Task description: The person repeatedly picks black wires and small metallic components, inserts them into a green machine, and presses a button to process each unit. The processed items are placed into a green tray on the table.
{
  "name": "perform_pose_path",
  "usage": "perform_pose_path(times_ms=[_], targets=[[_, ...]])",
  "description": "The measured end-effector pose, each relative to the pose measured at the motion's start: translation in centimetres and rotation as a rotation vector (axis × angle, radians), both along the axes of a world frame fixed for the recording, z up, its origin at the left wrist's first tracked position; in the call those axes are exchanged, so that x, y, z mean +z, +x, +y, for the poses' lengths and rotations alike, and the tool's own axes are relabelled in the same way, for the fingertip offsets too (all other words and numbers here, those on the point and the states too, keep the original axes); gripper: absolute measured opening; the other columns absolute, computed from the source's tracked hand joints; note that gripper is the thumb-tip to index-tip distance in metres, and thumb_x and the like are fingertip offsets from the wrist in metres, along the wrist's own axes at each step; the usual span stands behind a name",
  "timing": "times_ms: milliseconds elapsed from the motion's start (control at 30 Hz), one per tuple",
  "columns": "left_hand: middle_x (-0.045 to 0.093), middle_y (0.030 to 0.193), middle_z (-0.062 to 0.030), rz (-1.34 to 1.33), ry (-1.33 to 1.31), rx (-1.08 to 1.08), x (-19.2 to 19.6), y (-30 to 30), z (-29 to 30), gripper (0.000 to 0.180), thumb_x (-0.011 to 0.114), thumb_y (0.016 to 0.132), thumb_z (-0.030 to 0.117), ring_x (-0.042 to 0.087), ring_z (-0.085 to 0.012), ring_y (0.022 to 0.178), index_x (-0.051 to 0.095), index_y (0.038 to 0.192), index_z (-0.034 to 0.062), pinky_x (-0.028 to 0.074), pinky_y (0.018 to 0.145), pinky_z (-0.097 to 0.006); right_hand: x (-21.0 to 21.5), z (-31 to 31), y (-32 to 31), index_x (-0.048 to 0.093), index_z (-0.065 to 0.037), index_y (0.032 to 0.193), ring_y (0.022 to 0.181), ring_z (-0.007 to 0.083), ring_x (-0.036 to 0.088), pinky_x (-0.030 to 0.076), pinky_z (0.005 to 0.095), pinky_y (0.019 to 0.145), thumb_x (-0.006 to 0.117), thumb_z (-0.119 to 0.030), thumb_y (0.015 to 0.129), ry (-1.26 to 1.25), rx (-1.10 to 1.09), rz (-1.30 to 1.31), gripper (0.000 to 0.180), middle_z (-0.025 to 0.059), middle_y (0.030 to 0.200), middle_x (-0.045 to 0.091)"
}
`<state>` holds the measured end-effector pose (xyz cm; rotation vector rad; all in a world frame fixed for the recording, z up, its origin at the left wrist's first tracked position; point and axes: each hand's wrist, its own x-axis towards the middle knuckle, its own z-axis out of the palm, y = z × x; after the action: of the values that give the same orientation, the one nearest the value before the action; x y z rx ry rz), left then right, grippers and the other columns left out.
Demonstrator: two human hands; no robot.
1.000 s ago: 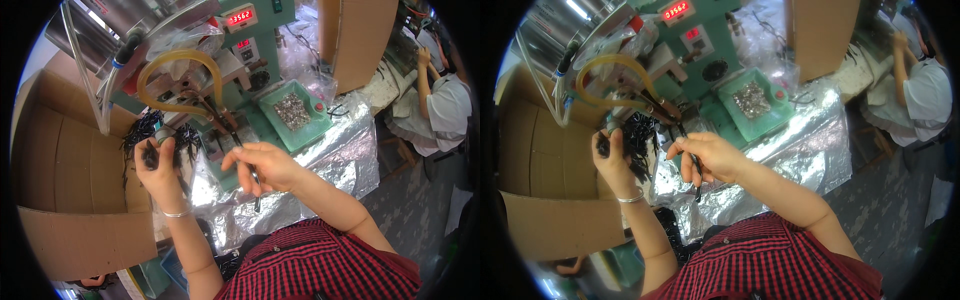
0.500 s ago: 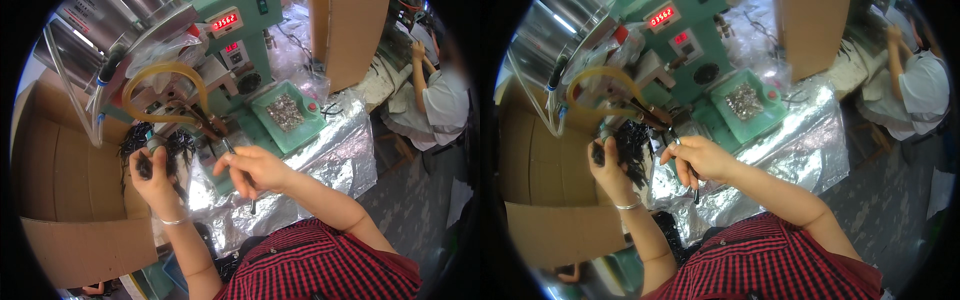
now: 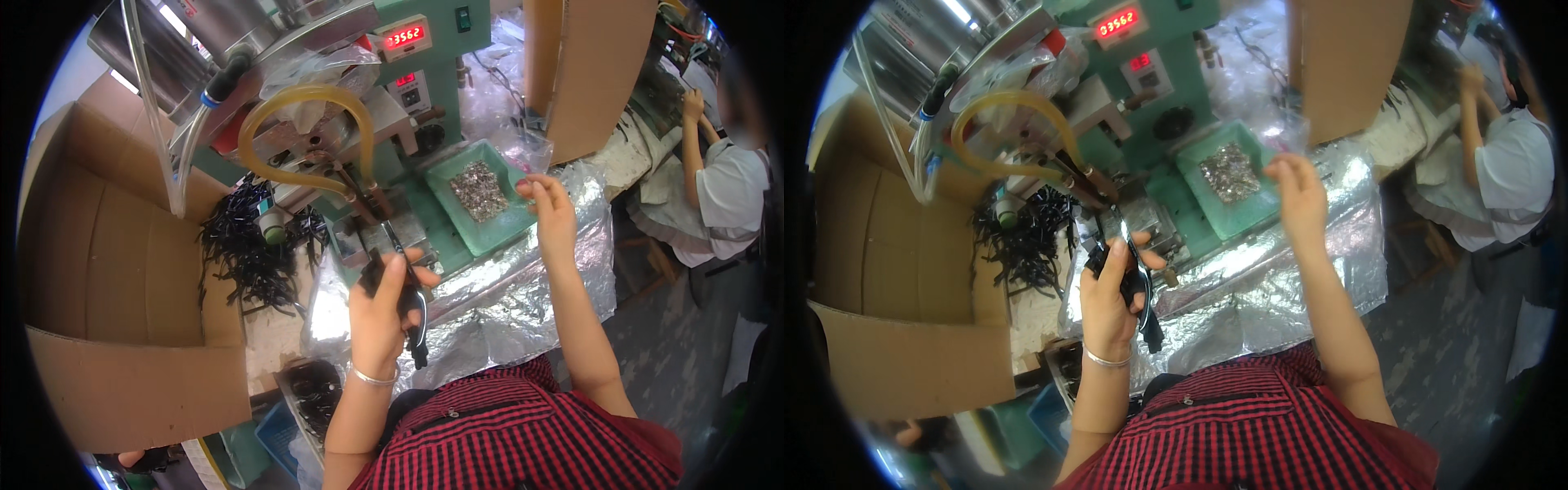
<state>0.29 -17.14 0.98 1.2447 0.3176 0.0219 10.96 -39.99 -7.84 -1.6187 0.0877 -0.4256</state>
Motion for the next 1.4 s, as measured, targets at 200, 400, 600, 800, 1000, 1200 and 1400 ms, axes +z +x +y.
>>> perform_pose_path(times_ms=[200, 400, 600, 800, 1000, 1200, 1400], targets=[[0.060, 0.066, -0.0044, -0.034, -0.057, 0.049, -0.3, 0.8, -0.9, 0.018, 0.060, 0.093, 0.016, 0.042, -0.0038, 0.042, 0.062, 0.100, -0.0009, 0.028, 0.038, -0.016, -5.3, -2.4, 4.6, 0.062, -0.002, 0.111, 0.091, 0.0194, 0.066, 0.048, 0.0313, 0.085, 0.053, -0.019, 0.095, -0.190, -0.097, 0.062, 0.024, 0.0087, 0.094, 0.070], [0.057, 0.064, -0.0028, -0.027, -0.021, 0.094, -0.3, 0.6, -1.0, 0.016, 0.062, 0.091, 0.015, 0.042, -0.0041, 0.044, 0.061, 0.097, -0.0001, 0.029, 0.040, -0.017, -5.5, -0.7, 4.7, 0.063, -0.004, 0.108, 0.087, 0.0211, 0.067, 0.049, 0.0326, 0.081, 0.051, -0.026, 0.096, -0.257, -0.173, 0.111, 0.028, 0.0099, 0.093, 0.070], [0.056, 0.062, -0.0027, -0.043, 0.002, 0.122, -0.1, 0.8, -1.4, 0.015, 0.063, 0.090, 0.016, 0.042, -0.0042, 0.045, 0.061, 0.094, 0.0008, 0.028, 0.040, -0.017, -5.5, -0.8, 4.5, 0.063, -0.005, 0.105, 0.087, 0.0232, 0.065, 0.048, 0.0342, 0.079, 0.048, -0.029, 0.097, -0.371, -0.185, 0.090, 0.029, 0.0083, 0.092, 0.068], [0.055, 0.061, -0.0025, -0.073, -0.016, 0.135, -0.6, 0.9, -1.5, 0.015, 0.063, 0.090, 0.015, 0.041, -0.0047, 0.045, 0.061, 0.093, 0.0011, 0.028, 0.041, -0.018, -5.2, -0.9, 4.4, 0.063, -0.005, 0.106, 0.088, 0.0239, 0.065, 0.048, 0.0347, 0.079, 0.049, -0.027, 0.096, -0.371, -0.180, 0.092, 0.028, 0.0090, 0.094, 0.069], [0.058, 0.064, -0.0029, -0.076, -0.009, 0.110, -0.7, 0.8, -1.3, 0.015, 0.060, 0.092, 0.014, 0.042, -0.0046, 0.047, 0.061, 0.096, 0.0004, 0.029, 0.042, -0.018, -6.2, -1.1, 4.7, 0.063, -0.004, 0.111, 0.093, 0.0263, 0.066, 0.049, 0.0365, 0.082, 0.051, -0.025, 0.094, -0.380, -0.179, 0.072, 0.030, 0.0109, 0.098, 0.070], [0.058, 0.063, -0.0026, -0.054, -0.033, 0.097, -0.5, 0.7, -1.2, 0.015, 0.060, 0.093, 0.016, 0.042, -0.0045, 0.046, 0.059, 0.096, 0.0010, 0.028, 0.042, -0.017, -6.2, -1.2, 4.7, 0.063, -0.004, 0.112, 0.094, 0.0274, 0.066, 0.049, 0.0371, 0.083, 0.052, -0.025, 0.092, -0.399, -0.197, 0.093, 0.031, 0.0118, 0.101, 0.070], [0.058, 0.063, -0.0028, -0.050, -0.045, 0.103, -0.5, 0.6, -1.3, 0.015, 0.061, 0.092, 0.015, 0.043, -0.0047, 0.046, 0.059, 0.095, 0.0011, 0.029, 0.042, -0.018, -5.9, -1.0, 4.6, 0.063, -0.004, 0.111, 0.094, 0.0266, 0.067, 0.049, 0.0365, 0.083, 0.052, -0.026, 0.092, -0.383, -0.191, 0.091, 0.031, 0.0119, 0.099, 0.070]])
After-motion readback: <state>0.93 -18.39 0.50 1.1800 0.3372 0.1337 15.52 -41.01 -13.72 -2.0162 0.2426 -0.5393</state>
